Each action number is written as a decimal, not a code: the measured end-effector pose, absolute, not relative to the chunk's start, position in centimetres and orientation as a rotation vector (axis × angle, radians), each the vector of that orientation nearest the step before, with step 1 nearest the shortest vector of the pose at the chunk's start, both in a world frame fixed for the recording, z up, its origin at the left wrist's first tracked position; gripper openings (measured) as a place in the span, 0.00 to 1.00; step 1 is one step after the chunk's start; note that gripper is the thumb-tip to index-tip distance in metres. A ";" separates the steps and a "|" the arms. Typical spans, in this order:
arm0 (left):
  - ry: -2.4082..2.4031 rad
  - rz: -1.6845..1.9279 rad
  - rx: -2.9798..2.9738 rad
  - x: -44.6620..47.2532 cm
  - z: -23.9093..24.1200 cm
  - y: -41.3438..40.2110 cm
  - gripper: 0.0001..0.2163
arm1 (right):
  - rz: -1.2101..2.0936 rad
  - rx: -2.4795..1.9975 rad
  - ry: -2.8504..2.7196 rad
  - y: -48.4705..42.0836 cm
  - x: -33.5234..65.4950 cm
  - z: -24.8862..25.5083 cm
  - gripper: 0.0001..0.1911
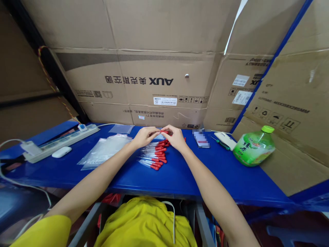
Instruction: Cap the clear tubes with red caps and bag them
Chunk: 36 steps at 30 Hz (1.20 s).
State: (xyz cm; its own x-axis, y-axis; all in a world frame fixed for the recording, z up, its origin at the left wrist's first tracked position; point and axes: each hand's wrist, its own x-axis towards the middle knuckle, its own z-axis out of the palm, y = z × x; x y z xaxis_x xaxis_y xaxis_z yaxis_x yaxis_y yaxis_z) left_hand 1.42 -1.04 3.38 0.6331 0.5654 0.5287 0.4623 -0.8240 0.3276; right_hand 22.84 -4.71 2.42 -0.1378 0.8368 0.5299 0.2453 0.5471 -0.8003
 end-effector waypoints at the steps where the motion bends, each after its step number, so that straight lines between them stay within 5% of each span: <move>1: 0.894 0.970 2.691 1.5 3.5 -1.1 0.22 | 0.650 -0.929 -1.670 -4.7 22.8 2.5 0.16; 25: 0.592 0.851 2.421 0.9 4.0 -0.8 0.20 | 0.908 -0.909 -1.496 -4.7 22.9 1.8 0.22; 36: 0.565 0.880 2.497 1.1 3.1 -0.1 0.21 | 0.704 -0.895 -1.636 -4.5 22.9 1.3 0.17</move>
State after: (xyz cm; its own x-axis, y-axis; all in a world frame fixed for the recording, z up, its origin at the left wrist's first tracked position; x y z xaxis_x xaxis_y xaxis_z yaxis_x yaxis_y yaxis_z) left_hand 1.13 -0.10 3.14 0.7151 0.5042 0.4842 0.2305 -0.8240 0.5175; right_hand 22.94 -4.52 1.31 -0.1254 0.8419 0.5248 0.1976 0.5396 -0.8184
